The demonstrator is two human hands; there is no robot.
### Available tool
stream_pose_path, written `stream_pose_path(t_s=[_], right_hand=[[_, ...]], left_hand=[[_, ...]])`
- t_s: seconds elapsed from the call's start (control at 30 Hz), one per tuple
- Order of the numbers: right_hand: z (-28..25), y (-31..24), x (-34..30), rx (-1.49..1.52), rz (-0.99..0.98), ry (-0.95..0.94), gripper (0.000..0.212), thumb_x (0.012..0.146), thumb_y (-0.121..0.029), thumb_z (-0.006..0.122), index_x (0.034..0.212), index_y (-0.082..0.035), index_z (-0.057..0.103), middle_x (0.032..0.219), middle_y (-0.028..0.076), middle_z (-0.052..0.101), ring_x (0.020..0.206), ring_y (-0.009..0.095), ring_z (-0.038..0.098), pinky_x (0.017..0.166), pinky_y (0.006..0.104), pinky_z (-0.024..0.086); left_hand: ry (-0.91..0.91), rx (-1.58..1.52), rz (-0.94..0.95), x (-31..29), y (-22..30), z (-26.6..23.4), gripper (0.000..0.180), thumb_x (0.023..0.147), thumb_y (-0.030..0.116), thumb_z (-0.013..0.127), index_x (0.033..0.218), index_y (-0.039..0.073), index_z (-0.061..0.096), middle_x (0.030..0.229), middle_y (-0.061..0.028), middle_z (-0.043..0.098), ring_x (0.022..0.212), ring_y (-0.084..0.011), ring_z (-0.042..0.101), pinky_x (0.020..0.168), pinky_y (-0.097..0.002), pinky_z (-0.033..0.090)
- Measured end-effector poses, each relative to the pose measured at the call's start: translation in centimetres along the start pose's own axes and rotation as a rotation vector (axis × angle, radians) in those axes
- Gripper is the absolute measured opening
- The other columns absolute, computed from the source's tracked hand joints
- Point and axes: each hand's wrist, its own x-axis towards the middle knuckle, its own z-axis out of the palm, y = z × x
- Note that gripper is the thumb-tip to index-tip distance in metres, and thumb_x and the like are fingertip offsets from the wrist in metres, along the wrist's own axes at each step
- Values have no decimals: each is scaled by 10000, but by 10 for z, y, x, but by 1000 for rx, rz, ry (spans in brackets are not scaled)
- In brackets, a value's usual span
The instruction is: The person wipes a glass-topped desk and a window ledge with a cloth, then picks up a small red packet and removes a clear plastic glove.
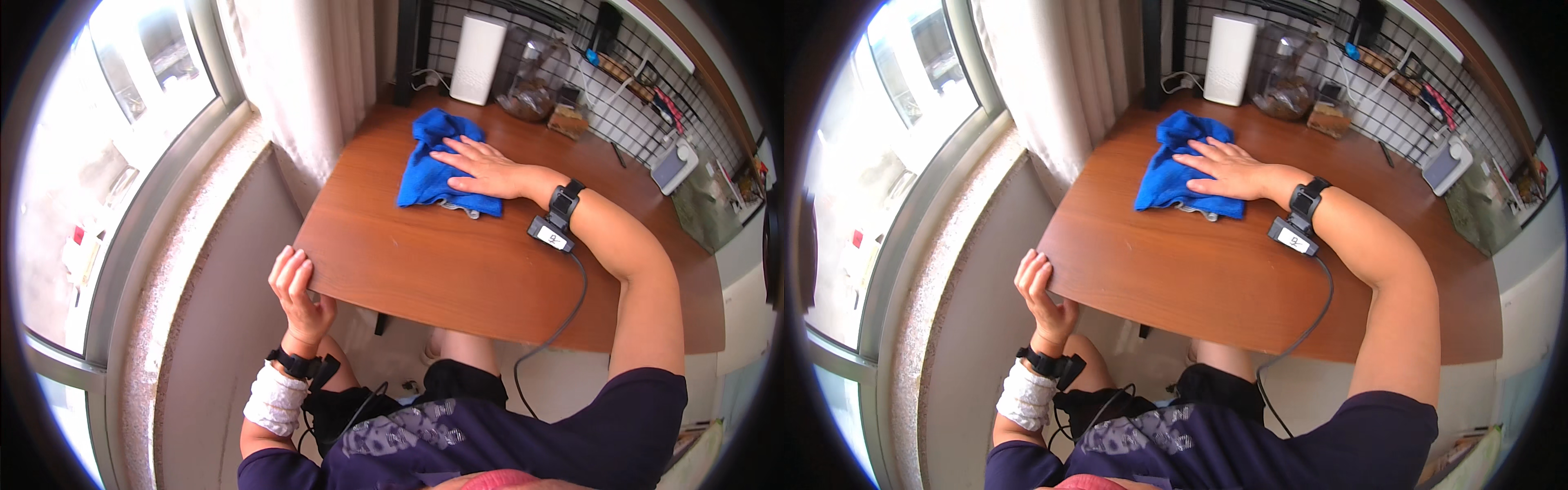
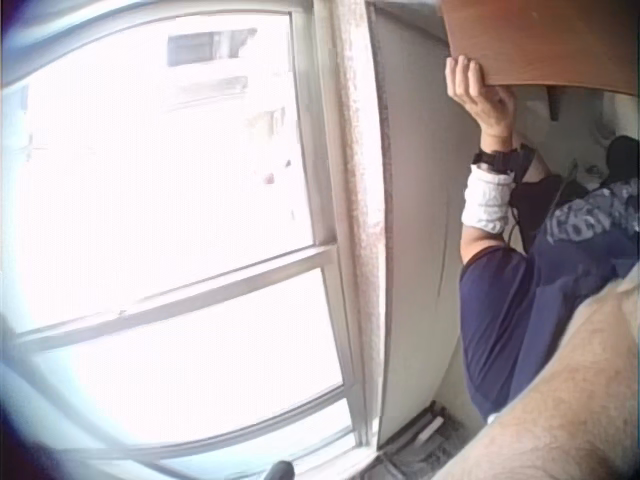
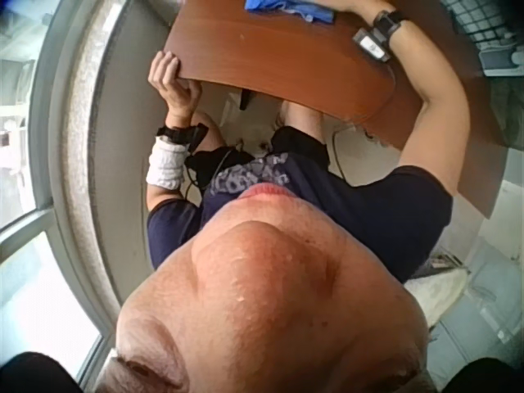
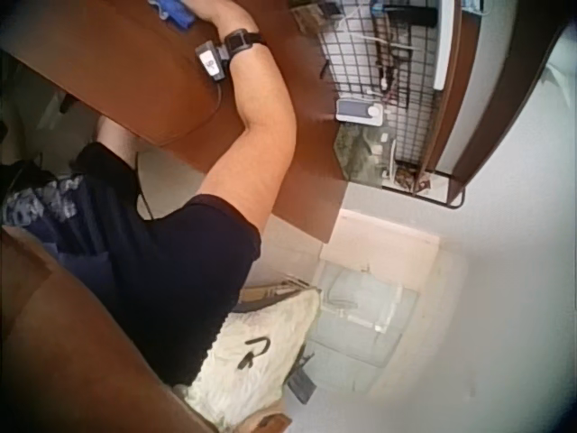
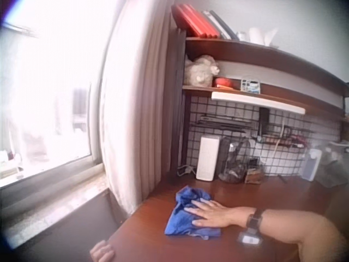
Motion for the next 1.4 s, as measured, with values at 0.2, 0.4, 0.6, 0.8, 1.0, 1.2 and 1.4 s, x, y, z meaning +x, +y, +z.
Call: stream_pose_path(t_s=[0.2,0.4,0.6,0.8,1.0,1.2,1.4], right_hand=[[-13,34,9,21,184,-81,627,897,-574,329,1432,-282,179,1498,147,70,1373,364,50,1101,458,88],[-17,58,-2,26,407,-35,632,904,-589,269,1444,-277,164,1491,143,127,1383,288,65,1098,430,52],[5,74,5,-60,414,64,638,878,-598,327,1423,-290,201,1496,139,110,1359,386,115,1095,446,124],[13,-15,-30,-29,39,40,637,881,-561,375,1418,-249,236,1481,167,149,1352,404,115,1079,510,109],[30,-62,-92,-19,-256,56,628,874,-522,427,1404,-218,285,1458,201,192,1341,430,126,1082,524,90],[26,-70,-112,9,-447,-12,622,877,-536,416,1400,-222,294,1464,190,178,1357,396,100,1090,510,76],[16,-3,-81,-61,-314,-36,638,886,-571,362,1419,-241,238,1474,186,150,1361,392,95,1090,492,111]], left_hand=[[14,-2,4,-5,4,-5,463,636,-28,549,1093,18,489,1142,-162,520,1098,-379,479,933,-465,394],[14,15,-11,-10,4,-8,508,598,-87,553,1089,22,489,1151,-146,519,1114,-363,478,937,-442,401],[5,46,-72,2,14,-4,500,613,-88,580,1091,16,477,1160,-147,515,1137,-370,463,955,-440,387],[-34,287,-210,3,35,-16,501,589,-46,562,1078,26,486,1208,-124,491,1220,-345,389,1058,-488,249],[-346,310,-5,25,94,-6,420,648,30,567,1066,48,538,1200,-90,534,1251,-309,388,1068,-461,244],[-347,311,93,20,126,1,401,695,98,568,1092,46,554,1185,-77,565,1124,-225,521,984,-358,375],[-239,343,57,23,129,13,365,636,-7,532,994,35,589,1094,-87,619,1064,-259,568,922,-389,416]])
